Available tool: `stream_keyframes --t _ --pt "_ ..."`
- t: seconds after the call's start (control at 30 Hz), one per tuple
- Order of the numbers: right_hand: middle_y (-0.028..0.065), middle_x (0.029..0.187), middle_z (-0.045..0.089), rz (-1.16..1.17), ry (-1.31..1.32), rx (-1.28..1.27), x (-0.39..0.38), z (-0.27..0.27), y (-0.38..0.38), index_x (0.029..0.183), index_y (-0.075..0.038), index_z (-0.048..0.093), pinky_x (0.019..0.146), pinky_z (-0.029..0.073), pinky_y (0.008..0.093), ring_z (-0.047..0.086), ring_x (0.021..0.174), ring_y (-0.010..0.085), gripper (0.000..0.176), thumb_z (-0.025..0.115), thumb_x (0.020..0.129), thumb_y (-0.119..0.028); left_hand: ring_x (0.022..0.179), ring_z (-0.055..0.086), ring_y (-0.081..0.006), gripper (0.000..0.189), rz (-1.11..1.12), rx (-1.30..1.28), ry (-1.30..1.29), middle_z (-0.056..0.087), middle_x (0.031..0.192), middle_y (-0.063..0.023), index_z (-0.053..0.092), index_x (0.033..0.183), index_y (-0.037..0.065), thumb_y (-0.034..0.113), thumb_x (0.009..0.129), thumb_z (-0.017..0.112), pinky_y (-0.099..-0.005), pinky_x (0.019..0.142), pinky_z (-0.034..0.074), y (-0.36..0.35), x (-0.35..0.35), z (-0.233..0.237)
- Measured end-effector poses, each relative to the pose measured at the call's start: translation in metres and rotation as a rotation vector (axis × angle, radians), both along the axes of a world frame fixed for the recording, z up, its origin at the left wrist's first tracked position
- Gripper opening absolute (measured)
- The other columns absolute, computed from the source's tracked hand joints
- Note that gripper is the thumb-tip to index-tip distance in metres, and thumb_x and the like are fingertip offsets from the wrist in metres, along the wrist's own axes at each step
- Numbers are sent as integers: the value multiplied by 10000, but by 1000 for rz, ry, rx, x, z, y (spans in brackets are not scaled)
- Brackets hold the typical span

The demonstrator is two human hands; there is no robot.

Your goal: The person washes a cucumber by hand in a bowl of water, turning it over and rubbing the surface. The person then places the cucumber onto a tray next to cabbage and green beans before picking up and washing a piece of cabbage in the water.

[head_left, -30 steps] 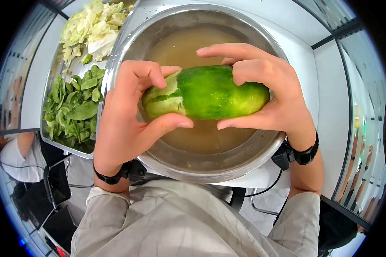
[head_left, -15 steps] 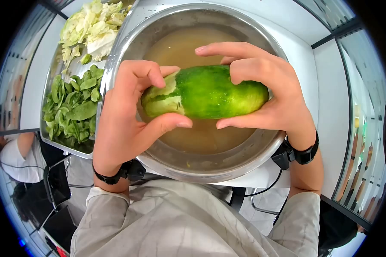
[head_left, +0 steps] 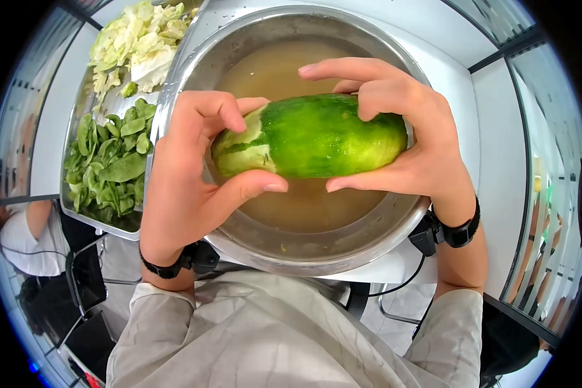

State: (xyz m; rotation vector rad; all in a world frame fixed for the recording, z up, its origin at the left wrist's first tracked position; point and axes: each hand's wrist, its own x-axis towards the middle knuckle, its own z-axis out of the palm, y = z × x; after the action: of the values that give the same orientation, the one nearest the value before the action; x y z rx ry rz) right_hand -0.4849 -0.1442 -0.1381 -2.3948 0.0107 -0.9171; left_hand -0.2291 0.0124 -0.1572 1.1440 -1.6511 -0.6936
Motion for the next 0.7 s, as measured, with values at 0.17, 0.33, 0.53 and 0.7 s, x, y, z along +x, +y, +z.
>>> stream_keyframes --t 0.17,0.33,0.53,0.7 --pt "374 1388 704 -3 20 -48 0 1 -1 1114 -80 564 931 656 433 772 1193 385 670 1085 703 -179 1259 719 -296 681 2 -14 -9 677 1349 -219 480 1297 20 66 851 993 -395 1082 580 -1 1 -2" --pt "325 1486 661 -57 45 140 -6 0 0 1142 -106 479 1070 593 468 727 1275 362 787 1106 679 -211 1257 722 -288 662 58 -18 18 697 1367 -238 474 1295 24 59 868 979 -383 1074 582 1 -1 -2" --pt "252 1500 656 -70 48 227 -9 0 -8 1061 -116 488 1198 482 482 676 1323 324 535 974 839 -114 1182 761 -278 655 162 -61 -37 716 1347 -250 450 1330 14 58 909 950 -364 998 616 1 -5 -6" --pt "84 1162 752 -361 30 362 -7 -1 1 971 -34 625 997 521 310 657 1062 138 136 730 1058 -29 1077 796 -288 618 333 -84 -205 762 1224 -230 459 1362 2 84 954 916 -354 928 629 -2 -9 -2"
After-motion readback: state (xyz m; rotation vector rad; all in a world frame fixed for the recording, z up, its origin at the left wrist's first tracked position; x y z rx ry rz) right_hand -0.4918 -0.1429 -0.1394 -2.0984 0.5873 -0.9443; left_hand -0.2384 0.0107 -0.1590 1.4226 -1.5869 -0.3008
